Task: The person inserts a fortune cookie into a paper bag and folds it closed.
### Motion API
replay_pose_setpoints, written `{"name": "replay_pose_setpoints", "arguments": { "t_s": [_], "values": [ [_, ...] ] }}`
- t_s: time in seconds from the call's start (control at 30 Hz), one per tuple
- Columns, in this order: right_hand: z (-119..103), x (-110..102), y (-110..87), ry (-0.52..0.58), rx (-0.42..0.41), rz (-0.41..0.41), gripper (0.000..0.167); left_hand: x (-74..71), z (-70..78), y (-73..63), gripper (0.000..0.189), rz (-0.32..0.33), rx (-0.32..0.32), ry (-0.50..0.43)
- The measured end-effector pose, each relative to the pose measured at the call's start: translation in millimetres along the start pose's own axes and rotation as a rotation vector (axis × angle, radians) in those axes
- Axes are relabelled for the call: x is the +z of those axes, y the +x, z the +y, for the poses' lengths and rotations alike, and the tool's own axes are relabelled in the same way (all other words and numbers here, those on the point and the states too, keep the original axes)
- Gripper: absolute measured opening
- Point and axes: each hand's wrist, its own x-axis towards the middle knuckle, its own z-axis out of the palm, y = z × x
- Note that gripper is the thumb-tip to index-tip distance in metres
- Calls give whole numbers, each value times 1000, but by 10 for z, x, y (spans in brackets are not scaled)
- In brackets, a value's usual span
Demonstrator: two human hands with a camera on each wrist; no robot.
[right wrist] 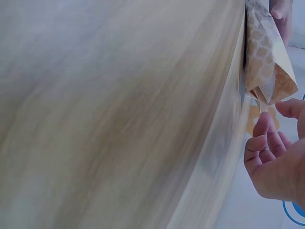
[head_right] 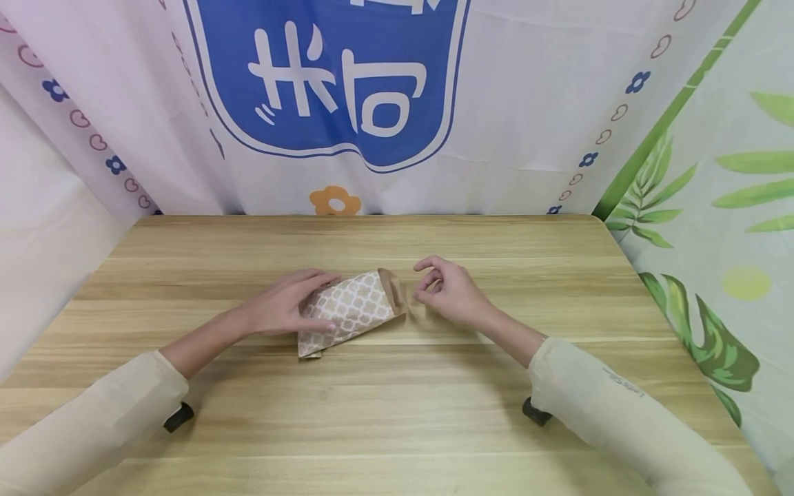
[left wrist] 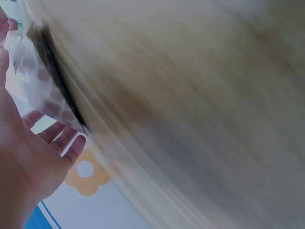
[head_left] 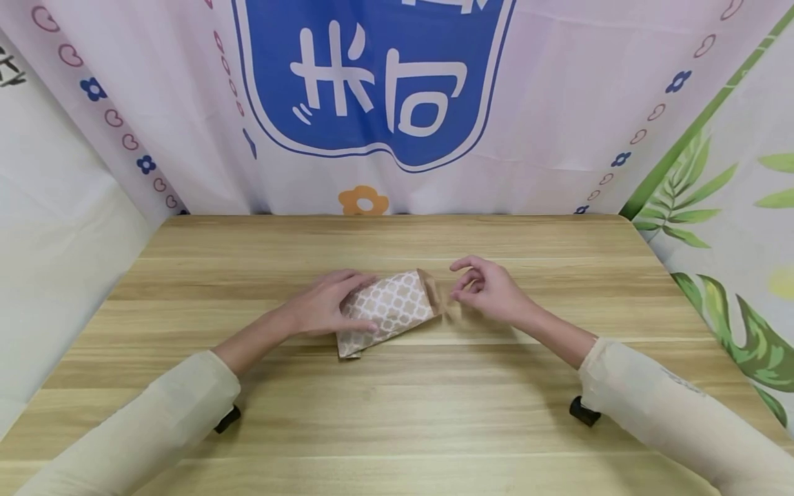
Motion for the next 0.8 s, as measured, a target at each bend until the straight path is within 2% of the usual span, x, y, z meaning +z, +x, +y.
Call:
{"name": "replay_pose_setpoints", "arguments": {
  "t_s": [0.27, 0.43, 0.6, 0.8],
  "values": [
    [5, -36, -86, 2, 84, -51, 45, -21, 65, 19, 94, -39, -37, -23],
    [2, -4, -114, 64, 118, -99, 45, -28, 113, 41, 92, -61, -34, -87],
    [-52, 63, -126, 125, 187, -152, 45, -33, 177, 80, 88, -64, -49, -166],
    [-93, 195, -86, 215, 248, -196, 56, -17, 262, 133, 94, -97, -88, -291]
  ]
}}
